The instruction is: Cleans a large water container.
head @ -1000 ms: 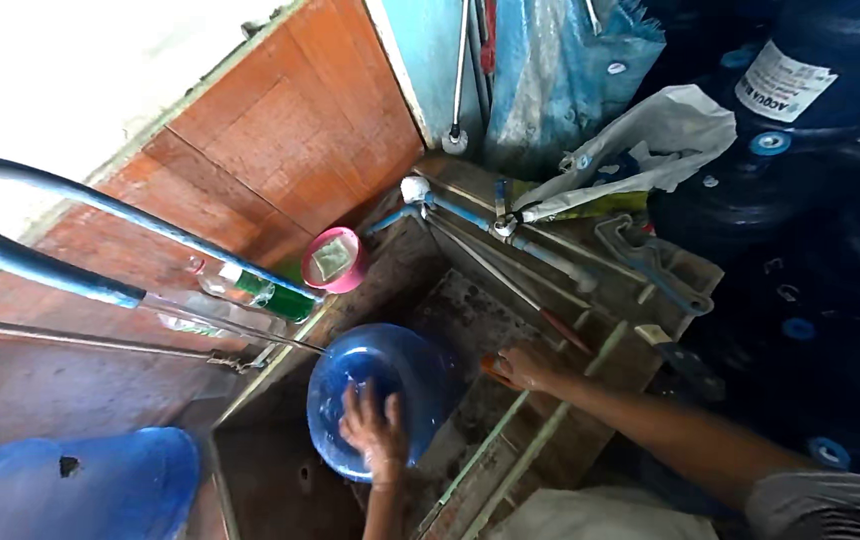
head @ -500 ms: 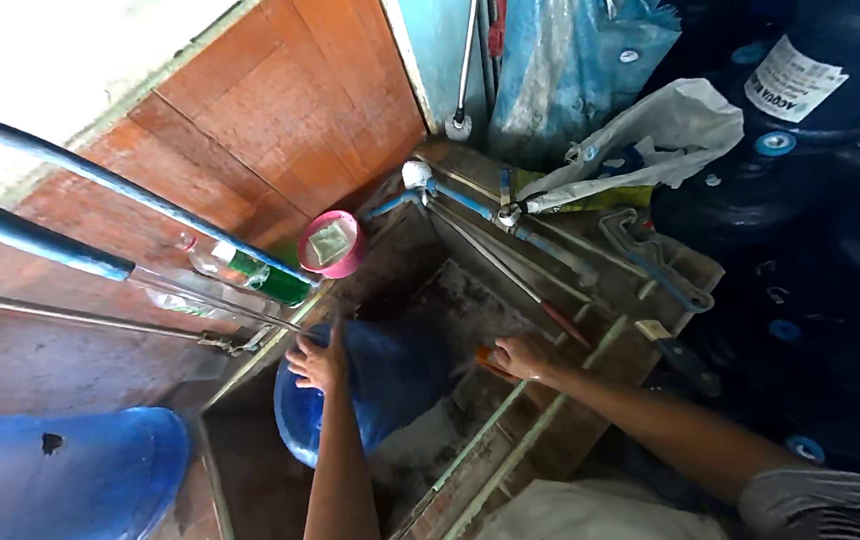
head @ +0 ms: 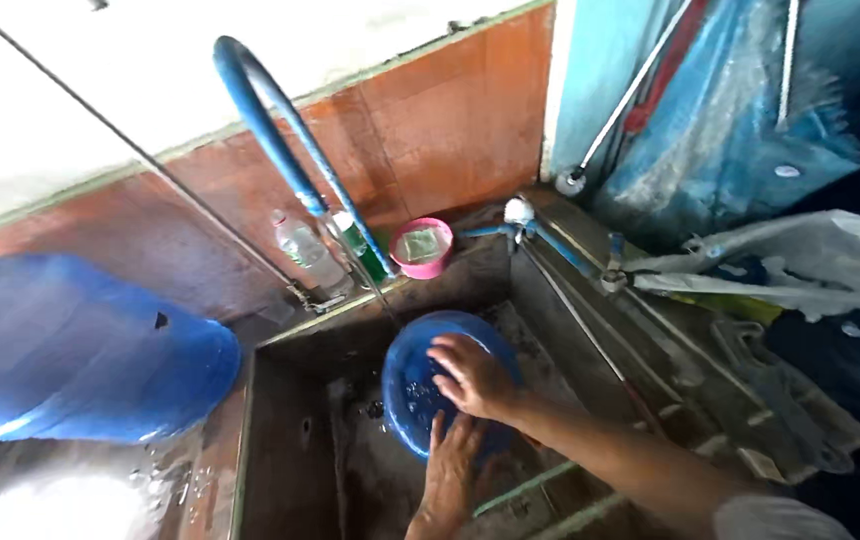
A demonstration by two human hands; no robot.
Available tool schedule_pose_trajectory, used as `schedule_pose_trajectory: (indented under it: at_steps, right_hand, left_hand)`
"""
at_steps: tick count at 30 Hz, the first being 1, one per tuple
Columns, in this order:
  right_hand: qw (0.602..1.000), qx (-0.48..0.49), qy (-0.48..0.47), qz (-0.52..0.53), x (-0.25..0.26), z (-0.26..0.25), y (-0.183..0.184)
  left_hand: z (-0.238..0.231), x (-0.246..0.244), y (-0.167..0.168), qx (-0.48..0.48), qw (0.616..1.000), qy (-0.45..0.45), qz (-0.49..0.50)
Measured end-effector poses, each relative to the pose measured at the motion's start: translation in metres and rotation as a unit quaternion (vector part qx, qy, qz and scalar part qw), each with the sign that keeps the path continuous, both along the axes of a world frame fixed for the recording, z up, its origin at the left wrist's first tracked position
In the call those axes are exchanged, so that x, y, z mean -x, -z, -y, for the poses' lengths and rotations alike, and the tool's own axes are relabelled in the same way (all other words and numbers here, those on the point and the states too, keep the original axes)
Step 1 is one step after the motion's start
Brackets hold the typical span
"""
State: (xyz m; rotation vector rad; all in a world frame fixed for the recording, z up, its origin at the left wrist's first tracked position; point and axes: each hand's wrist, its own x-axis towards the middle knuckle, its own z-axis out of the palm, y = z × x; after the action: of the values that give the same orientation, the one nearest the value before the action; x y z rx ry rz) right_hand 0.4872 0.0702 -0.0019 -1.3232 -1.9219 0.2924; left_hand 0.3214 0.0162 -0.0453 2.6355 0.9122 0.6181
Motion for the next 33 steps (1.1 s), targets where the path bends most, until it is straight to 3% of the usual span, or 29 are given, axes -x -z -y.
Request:
schedule_pose_trajectory:
  at_steps: [2,4,7,9,11,13,15,17,19,22,24,28,30,31,33]
  right_hand:
    - [0.985,0.057,-0.129,0.099,0.026,-0.042,-0.01]
    - [0.95,0.169,-0.17,0.198,0.046,-0.078,-0.016]
    - [0.921,0.321,-0.06,0.212,0.058,-0.114,-0.035]
    - [0.9,0.392,0.031,0.186,0.06,-0.126,-0.054]
    - [0.903,0.382,0.019,0.195,0.064,-0.127,-0.06]
    - [0.934,0.279,-0.096,0.203,0.069,-0.126,-0.039]
    - [0.931,0.242,-0.166,0.219,0.071,-0.124,-0.025]
    - [0.921,0.274,-0.144,0.236,0.064,-0.125,-0.029]
    - [0.916,0.323,-0.08,0.224,0.045,-0.124,-0.039]
    - [0.902,0.39,0.034,0.183,0.007,-0.105,-0.049]
    - [0.887,0.429,0.063,0.157,-0.012,-0.076,-0.047]
    - [0.862,0.504,0.012,0.061,-0.047,-0.014,-0.018]
    - [0.843,0.537,0.038,0.011,-0.07,0.015,0.004]
    - [0.833,0.55,0.064,-0.003,-0.082,0.029,0.016]
    - [0.81,0.579,0.098,0.0,-0.1,0.053,0.044]
  left_hand:
    - [0.009,0.005,0.007,-0.022,1.0,0.001,0.002]
    - [0.009,0.013,0.013,-0.043,0.997,-0.055,0.027]
    - [-0.013,0.034,0.017,-0.067,0.975,-0.196,0.077]
    - [-0.028,0.044,0.011,-0.044,0.967,-0.243,0.07]
    - [-0.04,0.044,0.008,-0.039,0.966,-0.249,0.057]
    - [-0.051,0.041,0.007,-0.046,0.975,-0.208,0.057]
    - [-0.058,0.036,0.003,-0.044,0.987,-0.145,0.058]
    - [-0.062,0.039,0.0,-0.046,0.99,-0.126,0.051]
    - [-0.07,0.042,-0.009,-0.031,0.981,-0.188,0.033]
    - [-0.097,0.041,-0.033,0.066,0.942,-0.323,-0.056]
    - [-0.12,0.027,-0.049,0.126,0.928,-0.34,-0.089]
    - [-0.156,-0.02,-0.049,0.11,0.945,-0.303,-0.06]
    - [-0.167,-0.031,-0.042,0.074,0.963,-0.259,-0.017]
    - [-0.172,-0.033,-0.042,0.064,0.961,-0.269,-0.01]
    - [-0.185,-0.03,-0.044,0.089,0.917,-0.388,-0.042]
